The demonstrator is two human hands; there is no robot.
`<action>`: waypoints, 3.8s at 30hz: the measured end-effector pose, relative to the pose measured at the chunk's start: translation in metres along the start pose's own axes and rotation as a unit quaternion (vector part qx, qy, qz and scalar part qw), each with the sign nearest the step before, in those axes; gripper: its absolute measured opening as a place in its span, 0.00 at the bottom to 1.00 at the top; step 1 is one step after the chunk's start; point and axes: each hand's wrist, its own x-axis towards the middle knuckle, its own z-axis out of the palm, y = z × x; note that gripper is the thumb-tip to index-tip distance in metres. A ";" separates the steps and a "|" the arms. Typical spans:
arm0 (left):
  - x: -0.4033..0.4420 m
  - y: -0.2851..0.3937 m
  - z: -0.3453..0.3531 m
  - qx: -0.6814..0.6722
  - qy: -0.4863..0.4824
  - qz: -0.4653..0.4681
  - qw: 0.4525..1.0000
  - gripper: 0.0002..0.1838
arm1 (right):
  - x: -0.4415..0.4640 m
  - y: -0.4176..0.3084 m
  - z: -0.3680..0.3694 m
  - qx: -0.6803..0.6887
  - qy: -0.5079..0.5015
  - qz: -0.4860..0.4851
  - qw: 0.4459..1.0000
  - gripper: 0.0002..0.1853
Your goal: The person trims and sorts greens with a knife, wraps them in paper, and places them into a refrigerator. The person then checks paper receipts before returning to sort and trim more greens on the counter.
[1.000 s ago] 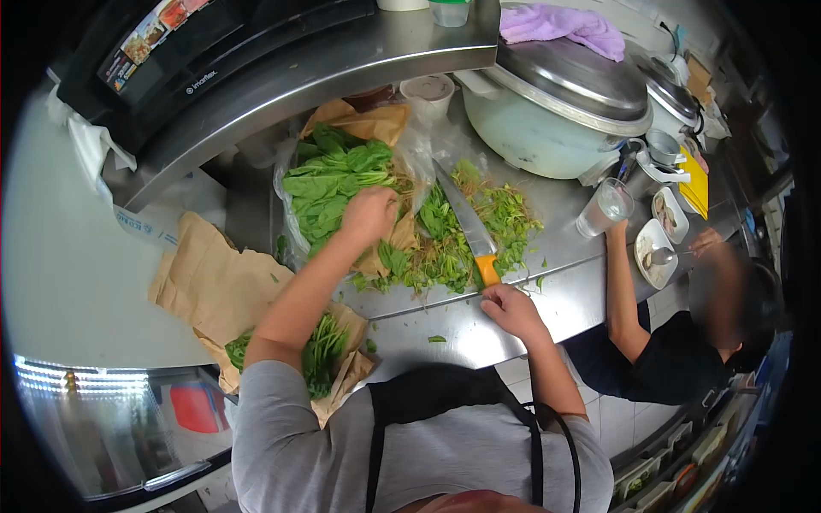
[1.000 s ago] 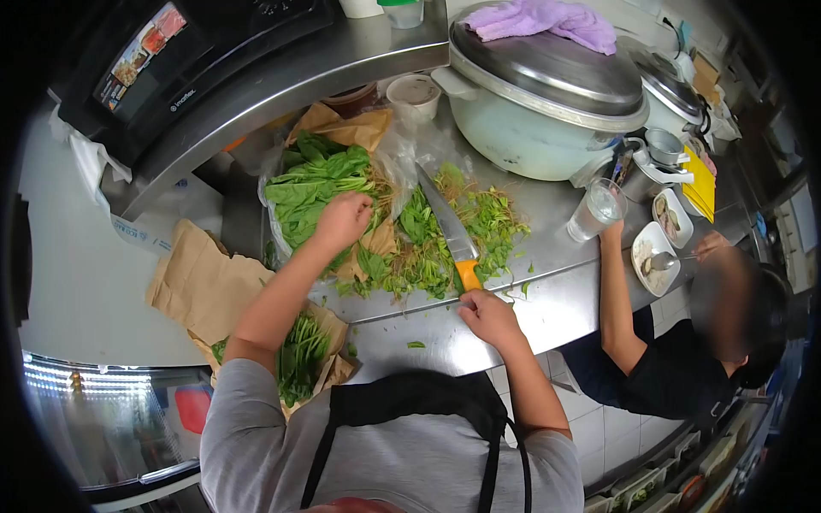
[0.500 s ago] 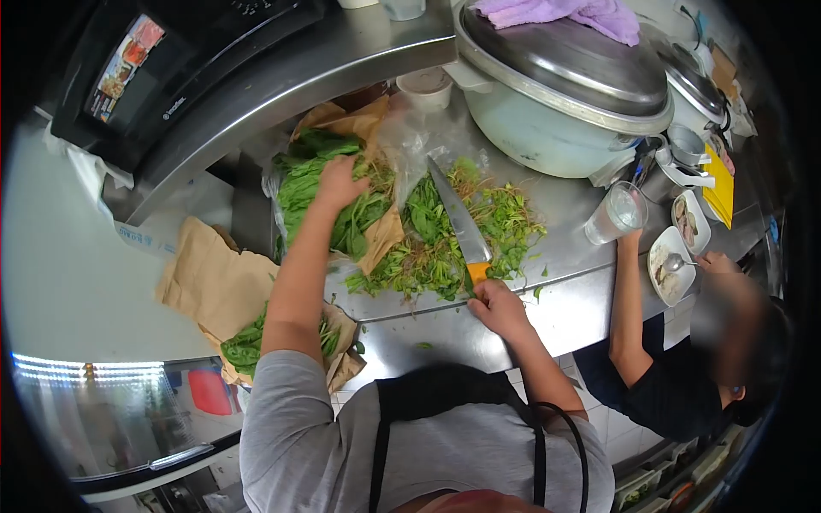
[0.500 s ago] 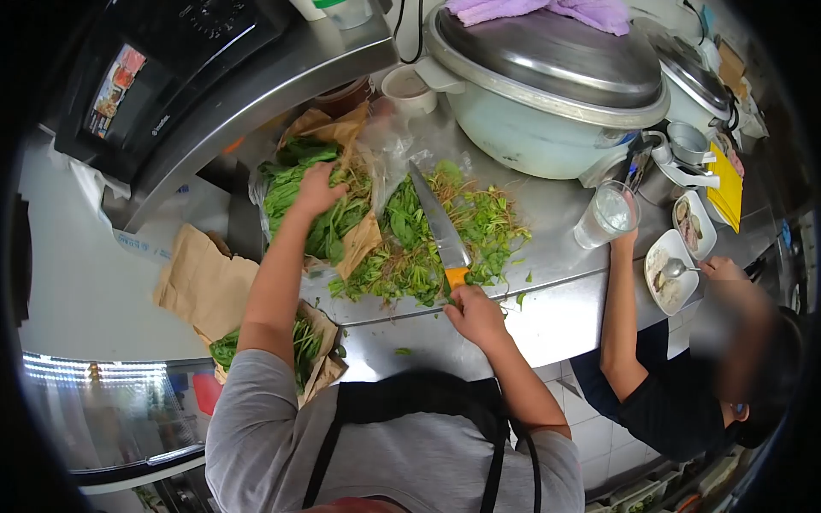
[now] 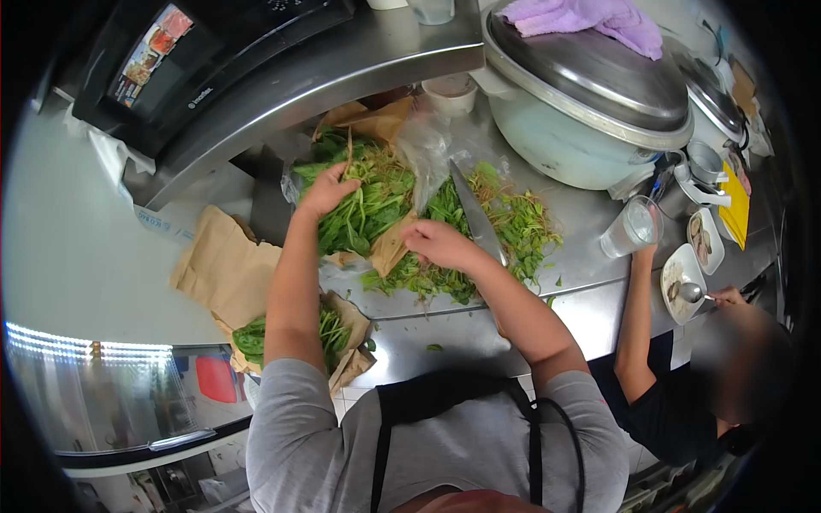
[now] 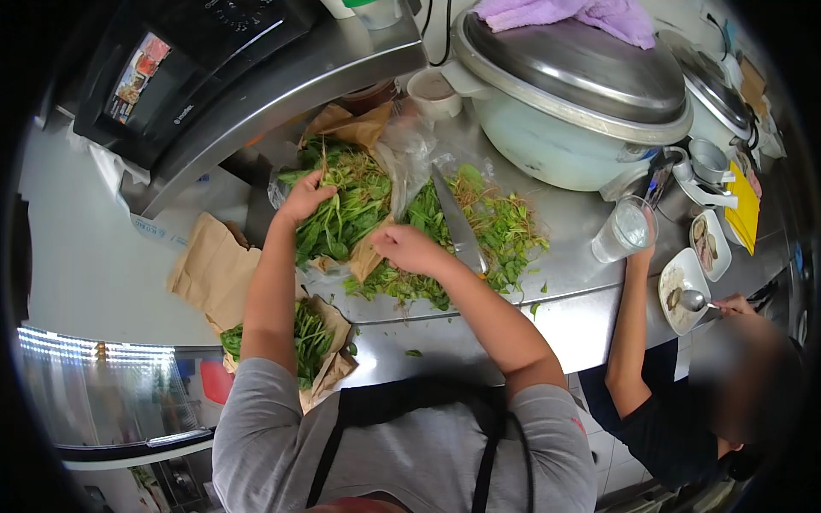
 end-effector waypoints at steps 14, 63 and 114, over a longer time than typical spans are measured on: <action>-0.030 -0.019 -0.031 -0.236 0.097 0.036 0.966 0.19 | 0.120 -0.025 0.017 -0.200 0.225 -0.157 0.940 0.27; -0.081 -0.024 -0.026 -0.131 0.318 0.172 0.923 0.30 | 0.130 -0.084 0.063 -0.243 0.085 -0.372 0.892 0.17; -0.134 0.033 0.009 -0.231 0.186 0.132 0.946 0.27 | 0.045 -0.101 0.072 -0.293 -0.018 -0.239 0.926 0.51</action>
